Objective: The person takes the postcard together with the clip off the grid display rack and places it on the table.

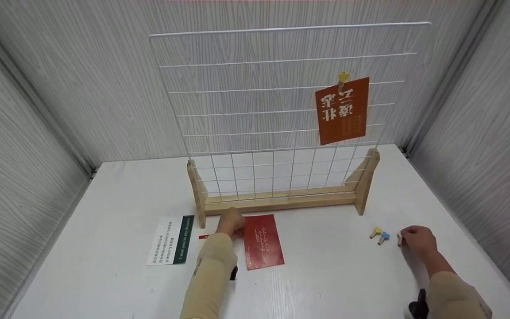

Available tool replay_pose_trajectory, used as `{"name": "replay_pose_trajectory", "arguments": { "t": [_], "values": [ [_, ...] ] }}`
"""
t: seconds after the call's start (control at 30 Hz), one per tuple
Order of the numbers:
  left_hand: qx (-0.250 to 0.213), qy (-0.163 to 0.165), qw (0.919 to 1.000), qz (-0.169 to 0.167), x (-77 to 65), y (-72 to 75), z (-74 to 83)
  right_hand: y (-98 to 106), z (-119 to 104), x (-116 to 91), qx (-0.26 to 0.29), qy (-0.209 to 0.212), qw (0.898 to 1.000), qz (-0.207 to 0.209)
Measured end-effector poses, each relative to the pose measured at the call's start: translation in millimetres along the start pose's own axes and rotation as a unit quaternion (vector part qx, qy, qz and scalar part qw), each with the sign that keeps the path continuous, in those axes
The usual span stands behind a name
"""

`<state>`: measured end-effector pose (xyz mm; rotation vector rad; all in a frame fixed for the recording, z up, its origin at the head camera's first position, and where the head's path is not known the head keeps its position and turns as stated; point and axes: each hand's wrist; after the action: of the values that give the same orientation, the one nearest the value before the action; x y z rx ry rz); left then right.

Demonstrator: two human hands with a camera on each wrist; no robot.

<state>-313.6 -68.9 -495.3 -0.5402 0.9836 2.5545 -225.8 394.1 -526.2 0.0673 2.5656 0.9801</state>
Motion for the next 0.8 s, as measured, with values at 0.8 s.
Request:
{"name": "replay_pose_trajectory", "arguments": {
  "t": [0.8],
  "values": [
    [0.007,0.022,0.9993,0.029,0.9,0.7,-2.9,5.0,-0.1,-7.3,-0.017,0.015,1.0,0.01]
  ]
}}
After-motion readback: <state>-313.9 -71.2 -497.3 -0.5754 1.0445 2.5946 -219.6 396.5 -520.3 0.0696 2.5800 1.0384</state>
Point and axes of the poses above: each hand's wrist, its own x-axis towards the middle knuckle, its own y-axis out of the back of the hand, z = x × y, and after that the axes turned 11 degrees about -z, right-handed
